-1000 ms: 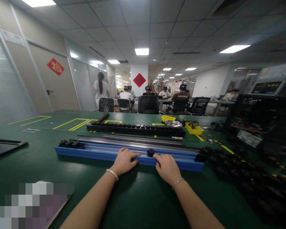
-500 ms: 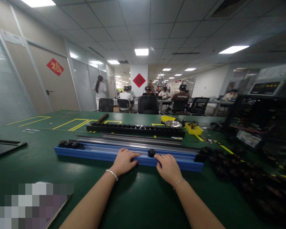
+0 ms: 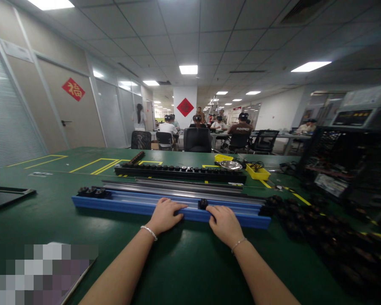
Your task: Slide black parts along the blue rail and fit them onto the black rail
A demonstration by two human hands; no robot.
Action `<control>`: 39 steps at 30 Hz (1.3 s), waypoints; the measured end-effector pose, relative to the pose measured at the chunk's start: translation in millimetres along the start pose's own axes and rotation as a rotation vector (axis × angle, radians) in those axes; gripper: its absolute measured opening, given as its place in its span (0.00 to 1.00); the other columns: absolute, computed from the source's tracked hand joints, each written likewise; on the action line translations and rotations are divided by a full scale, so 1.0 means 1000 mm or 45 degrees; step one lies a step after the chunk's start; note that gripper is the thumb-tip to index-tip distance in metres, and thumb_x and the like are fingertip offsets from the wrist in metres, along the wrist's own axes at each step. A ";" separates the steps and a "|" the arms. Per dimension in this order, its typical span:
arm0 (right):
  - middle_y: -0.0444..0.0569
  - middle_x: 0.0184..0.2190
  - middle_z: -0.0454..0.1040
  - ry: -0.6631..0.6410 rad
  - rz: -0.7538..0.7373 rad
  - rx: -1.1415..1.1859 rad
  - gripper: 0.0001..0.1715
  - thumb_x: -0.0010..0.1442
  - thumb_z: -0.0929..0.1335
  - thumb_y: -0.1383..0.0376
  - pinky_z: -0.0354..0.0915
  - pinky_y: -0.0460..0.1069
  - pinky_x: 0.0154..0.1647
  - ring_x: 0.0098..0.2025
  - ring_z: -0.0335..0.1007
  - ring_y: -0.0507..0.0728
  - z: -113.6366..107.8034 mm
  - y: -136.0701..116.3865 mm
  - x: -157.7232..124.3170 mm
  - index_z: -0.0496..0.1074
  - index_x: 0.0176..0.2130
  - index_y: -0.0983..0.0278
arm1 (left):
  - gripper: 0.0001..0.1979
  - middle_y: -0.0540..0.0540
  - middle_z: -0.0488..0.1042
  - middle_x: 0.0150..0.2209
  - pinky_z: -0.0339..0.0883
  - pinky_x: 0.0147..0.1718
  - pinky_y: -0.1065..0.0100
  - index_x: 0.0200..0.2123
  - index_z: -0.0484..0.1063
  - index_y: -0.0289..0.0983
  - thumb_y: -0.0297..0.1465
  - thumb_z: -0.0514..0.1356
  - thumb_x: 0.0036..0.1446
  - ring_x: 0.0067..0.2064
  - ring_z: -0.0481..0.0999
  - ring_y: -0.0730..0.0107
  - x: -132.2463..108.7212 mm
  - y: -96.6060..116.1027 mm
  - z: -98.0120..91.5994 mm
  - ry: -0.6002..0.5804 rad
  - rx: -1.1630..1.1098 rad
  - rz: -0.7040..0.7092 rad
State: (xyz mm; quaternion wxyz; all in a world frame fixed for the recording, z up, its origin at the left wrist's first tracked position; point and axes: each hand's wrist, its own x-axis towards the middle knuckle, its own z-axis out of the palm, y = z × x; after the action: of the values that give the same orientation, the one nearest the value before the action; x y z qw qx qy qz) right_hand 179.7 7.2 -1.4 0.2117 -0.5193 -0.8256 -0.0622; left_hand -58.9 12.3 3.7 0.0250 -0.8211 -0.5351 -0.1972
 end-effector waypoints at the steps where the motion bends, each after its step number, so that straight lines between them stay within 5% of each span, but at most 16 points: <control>1: 0.47 0.40 0.74 0.000 0.003 -0.002 0.20 0.57 0.59 0.68 0.54 0.49 0.48 0.44 0.65 0.54 0.000 0.000 0.000 0.70 0.46 0.59 | 0.17 0.52 0.76 0.43 0.50 0.52 0.55 0.49 0.69 0.54 0.38 0.57 0.54 0.44 0.69 0.64 0.000 0.000 0.000 0.000 0.000 0.002; 39: 0.46 0.36 0.74 0.035 0.057 -0.051 0.17 0.56 0.59 0.67 0.55 0.49 0.43 0.39 0.65 0.54 -0.005 0.002 -0.001 0.71 0.42 0.58 | 0.17 0.53 0.76 0.45 0.51 0.51 0.55 0.48 0.69 0.53 0.38 0.56 0.54 0.45 0.69 0.63 0.000 -0.002 0.000 0.006 -0.017 0.011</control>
State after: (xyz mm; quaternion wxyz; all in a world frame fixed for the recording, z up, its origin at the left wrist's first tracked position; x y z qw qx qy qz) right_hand 183.1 5.3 2.2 0.2139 -0.5407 -0.8095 -0.0811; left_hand -60.4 13.0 3.3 0.0218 -0.8229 -0.5303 -0.2026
